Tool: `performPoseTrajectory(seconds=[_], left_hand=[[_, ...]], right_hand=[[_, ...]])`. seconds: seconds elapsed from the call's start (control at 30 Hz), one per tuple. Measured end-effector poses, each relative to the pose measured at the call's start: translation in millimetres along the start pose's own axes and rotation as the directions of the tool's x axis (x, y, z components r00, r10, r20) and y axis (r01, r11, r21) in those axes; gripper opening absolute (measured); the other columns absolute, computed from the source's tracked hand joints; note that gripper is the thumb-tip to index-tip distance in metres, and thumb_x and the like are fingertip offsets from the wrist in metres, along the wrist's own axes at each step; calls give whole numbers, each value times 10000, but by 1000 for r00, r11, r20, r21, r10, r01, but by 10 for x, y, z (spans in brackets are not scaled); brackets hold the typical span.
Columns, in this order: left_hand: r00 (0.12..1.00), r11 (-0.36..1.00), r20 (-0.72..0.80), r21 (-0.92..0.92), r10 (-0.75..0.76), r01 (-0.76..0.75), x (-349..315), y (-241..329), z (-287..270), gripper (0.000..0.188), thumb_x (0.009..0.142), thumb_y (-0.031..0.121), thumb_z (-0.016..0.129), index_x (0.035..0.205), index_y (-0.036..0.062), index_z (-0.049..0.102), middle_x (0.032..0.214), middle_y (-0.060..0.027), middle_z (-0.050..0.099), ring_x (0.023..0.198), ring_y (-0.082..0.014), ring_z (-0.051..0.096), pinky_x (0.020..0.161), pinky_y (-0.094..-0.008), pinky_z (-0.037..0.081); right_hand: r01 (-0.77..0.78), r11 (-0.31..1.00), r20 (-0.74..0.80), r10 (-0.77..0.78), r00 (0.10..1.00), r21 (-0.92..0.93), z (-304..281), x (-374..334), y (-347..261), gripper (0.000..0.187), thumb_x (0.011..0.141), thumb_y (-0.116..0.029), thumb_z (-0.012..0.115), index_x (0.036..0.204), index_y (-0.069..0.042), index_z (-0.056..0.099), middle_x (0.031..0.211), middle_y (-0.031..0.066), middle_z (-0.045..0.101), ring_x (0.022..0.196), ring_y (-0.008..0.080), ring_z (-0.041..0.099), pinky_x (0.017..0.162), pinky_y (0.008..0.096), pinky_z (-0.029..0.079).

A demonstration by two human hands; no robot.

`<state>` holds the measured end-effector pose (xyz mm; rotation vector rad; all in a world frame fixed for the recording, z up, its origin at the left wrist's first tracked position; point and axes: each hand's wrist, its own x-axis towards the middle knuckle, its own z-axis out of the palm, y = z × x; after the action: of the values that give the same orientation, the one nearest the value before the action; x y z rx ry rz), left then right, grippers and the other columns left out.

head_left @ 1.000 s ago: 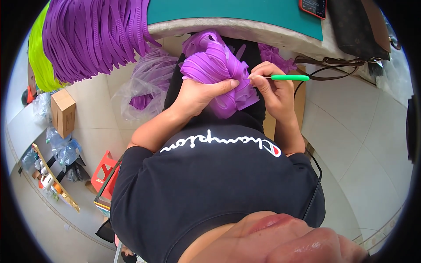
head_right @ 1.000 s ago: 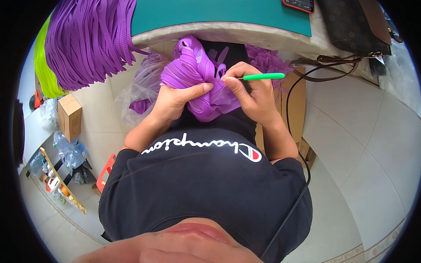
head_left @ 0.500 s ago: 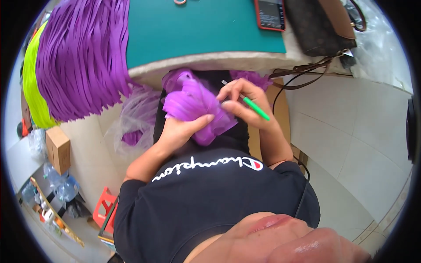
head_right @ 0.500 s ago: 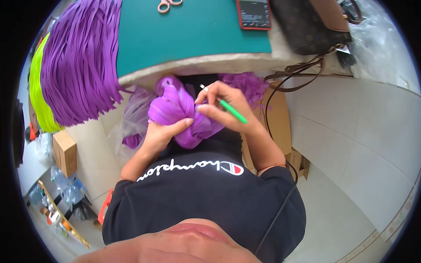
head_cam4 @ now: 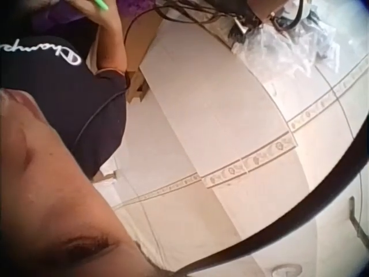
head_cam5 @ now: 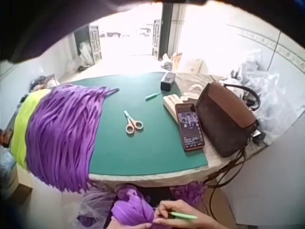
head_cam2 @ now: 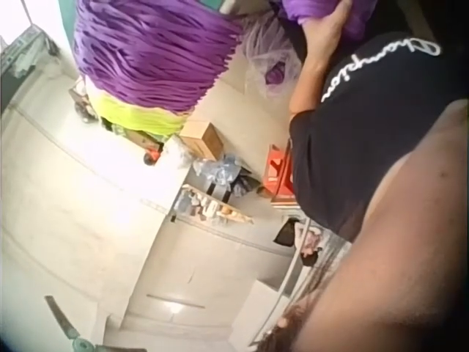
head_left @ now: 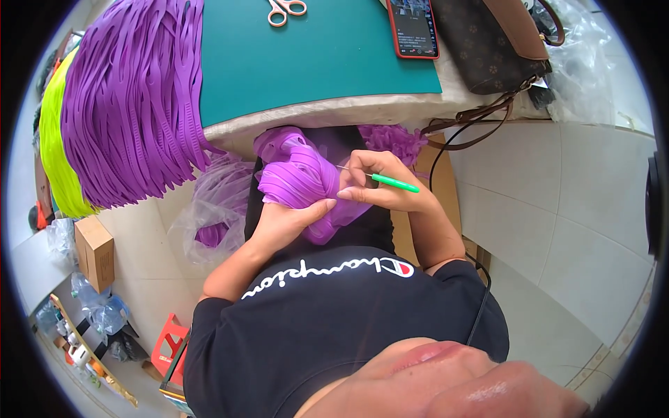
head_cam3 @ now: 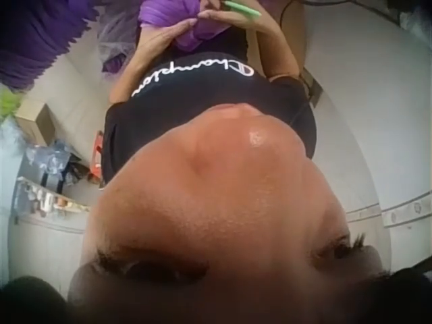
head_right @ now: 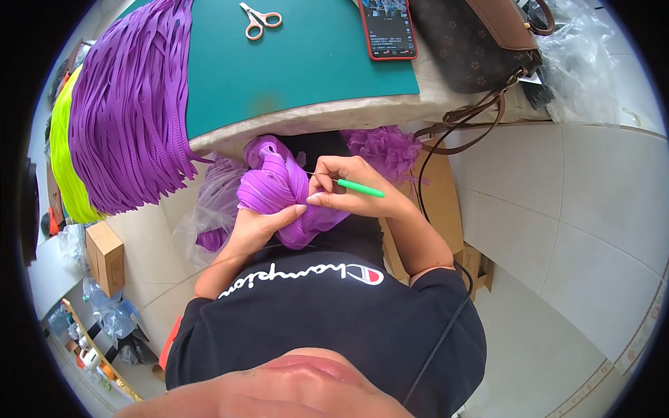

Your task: Arranging and inspecting purple elastic fabric strips using a small hook tool on a factory workbench.

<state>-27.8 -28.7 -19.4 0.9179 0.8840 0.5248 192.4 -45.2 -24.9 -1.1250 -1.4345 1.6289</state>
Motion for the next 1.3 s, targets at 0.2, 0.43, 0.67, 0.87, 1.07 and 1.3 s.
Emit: performPoseTrajectory(seconds=[0.2, 0.43, 0.67, 0.87, 1.07, 1.3], left_hand=[[997, 994, 6, -80, -75, 75, 12, 19, 20, 349, 793, 69, 737, 1102, -4, 591, 1023, -60, 640, 927, -136, 615, 834, -293, 503], [995, 990, -28, -110, -93, 89, 21, -58, 13, 385, 778, 60, 751, 1119, -1, 581, 1023, -60, 638, 918, -142, 619, 835, -296, 507], [989, 969, -78, -220, -128, 108, 31, -96, 4, 481, 726, 9, 768, 1165, 11, 572, 1050, -62, 636, 983, -180, 611, 916, -338, 475], [996, 957, -89, -292, -26, -1, 94, -93, -10, 353, 754, -9, 743, 1076, 23, 602, 955, -40, 646, 896, -148, 627, 836, -304, 499], [993, 934, -101, -358, -61, 21, 80, -99, -8, 353, 755, 4, 745, 1079, 18, 604, 959, -46, 648, 893, -146, 627, 823, -300, 506], [961, 957, 68, 89, 270, -275, -73, -152, -12, 468, 803, 69, 717, 1210, -13, 501, 1130, -101, 582, 1077, -188, 553, 933, -337, 431]], right_hand=[[-5, 1000, 9, 5, 1000, 3, -22, -10, -14, 346, 797, -34, 719, 695, -81, 392, 756, 38, 610, 699, 72, 521, 588, 236, 403], [91, 908, -186, -180, 966, -409, 95, 13, -24, 274, 757, 25, 670, 688, -43, 414, 729, 64, 623, 629, 146, 558, 563, 284, 433], [-81, 786, -457, -268, 848, -613, -179, -89, 5, 196, 781, -18, 693, 737, -8, 502, 727, 96, 631, 643, 138, 598, 598, 253, 466], [-221, 751, -606, -284, 743, -622, -286, -244, -71, 193, 819, -25, 673, 758, -11, 490, 722, 50, 604, 651, 71, 532, 578, 222, 428], [-223, 975, -387, 197, 901, -21, 83, -251, 69, 256, 866, -89, 670, 777, -68, 431, 784, 49, 611, 692, 60, 502, 606, 209, 420], [225, 961, -520, -113, 847, 158, 405, -95, 119, 315, 845, 5, 664, 825, -99, 367, 908, 61, 578, 808, 89, 497, 741, 208, 389]])
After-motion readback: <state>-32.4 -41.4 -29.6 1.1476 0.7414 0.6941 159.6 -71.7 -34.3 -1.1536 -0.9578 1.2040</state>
